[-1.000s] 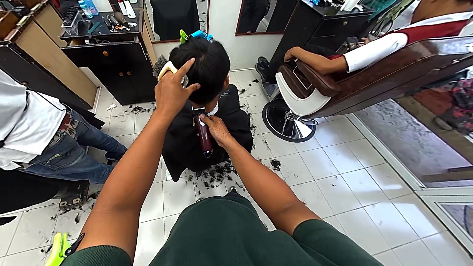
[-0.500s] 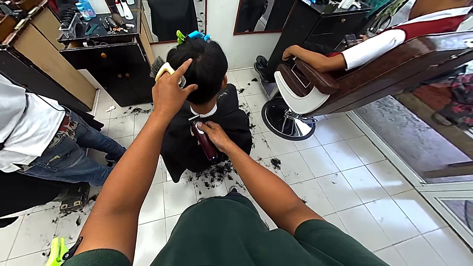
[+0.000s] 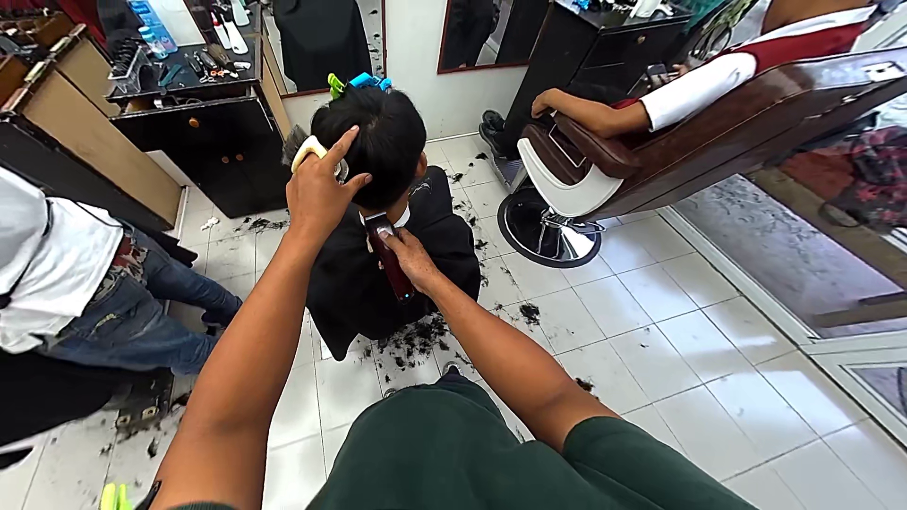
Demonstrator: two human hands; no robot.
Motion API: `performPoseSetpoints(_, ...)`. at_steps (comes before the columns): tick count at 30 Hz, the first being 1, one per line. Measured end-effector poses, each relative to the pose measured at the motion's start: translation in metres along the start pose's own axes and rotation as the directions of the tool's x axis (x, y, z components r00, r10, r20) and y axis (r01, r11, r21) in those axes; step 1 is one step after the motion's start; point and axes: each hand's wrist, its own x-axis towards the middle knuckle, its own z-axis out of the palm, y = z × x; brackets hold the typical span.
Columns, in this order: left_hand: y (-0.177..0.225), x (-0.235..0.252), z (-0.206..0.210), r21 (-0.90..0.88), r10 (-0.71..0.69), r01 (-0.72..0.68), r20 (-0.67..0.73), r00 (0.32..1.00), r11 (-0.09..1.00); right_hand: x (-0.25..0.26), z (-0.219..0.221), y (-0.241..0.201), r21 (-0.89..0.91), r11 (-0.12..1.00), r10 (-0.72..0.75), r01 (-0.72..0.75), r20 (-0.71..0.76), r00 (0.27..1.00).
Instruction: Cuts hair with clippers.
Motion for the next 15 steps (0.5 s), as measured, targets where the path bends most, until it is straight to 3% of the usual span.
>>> performPoseSetpoints(2,-0.005,-0.016,0.004,-0.053,0.143,-0.154,-0.161,0.976,0.987,-0.011,-0.016,0.005,-0.018,1.000,-0.011,0.012,0.069,0.998)
performPoseSetpoints(3,-0.007,-0.027,0.013,-0.092,0.241,-0.278,-0.292,0.926,0.956,-0.022,-0.029,0.007,-0.002,1.000,0.004,-0.003,0.090,0.996)
performPoseSetpoints(4,-0.008,-0.040,0.025,-0.144,0.294,-0.367,-0.368,0.882,0.919,-0.035,-0.040,0.012,0.063,0.998,0.014,-0.019,0.082,0.997)
performPoseSetpoints(5,-0.008,-0.052,0.039,-0.226,0.314,-0.406,-0.355,0.881,0.885,-0.046,-0.049,0.021,0.178,0.984,0.017,-0.025,0.050,0.999)
performPoseSetpoints(6,-0.004,-0.063,0.048,-0.324,0.306,-0.362,-0.210,0.928,0.874,-0.057,-0.055,0.034,0.319,0.947,0.030,-0.035,0.020,0.999)
performPoseSetpoints(7,0.001,-0.068,0.051,-0.425,0.287,-0.241,0.047,0.957,0.873,-0.065,-0.060,0.047,0.434,0.899,0.073,-0.064,-0.003,0.997)
performPoseSetpoints(8,0.008,-0.067,0.054,-0.507,0.272,-0.101,0.275,0.922,0.856,-0.071,-0.065,0.056,0.489,0.864,0.142,-0.120,-0.008,0.990)
performPoseSetpoints(9,0.013,-0.065,0.060,-0.596,0.276,0.012,0.389,0.879,0.803,-0.077,-0.072,0.062,0.488,0.853,0.214,-0.184,-0.006,0.977)
performPoseSetpoints(11,0.021,-0.059,0.078,-0.741,0.258,0.110,0.363,0.895,0.662,-0.087,-0.087,0.068,0.408,0.869,0.299,-0.281,0.021,0.954)
performPoseSetpoints(13,0.028,-0.050,0.091,-0.727,0.147,0.208,0.392,0.908,0.654,-0.094,-0.098,0.071,0.356,0.900,0.266,-0.251,0.007,0.964)
performPoseSetpoints(15,0.036,-0.046,0.095,-0.664,0.096,0.357,0.543,0.834,0.657,-0.099,-0.109,0.072,0.314,0.937,0.168,-0.152,-0.023,0.986)
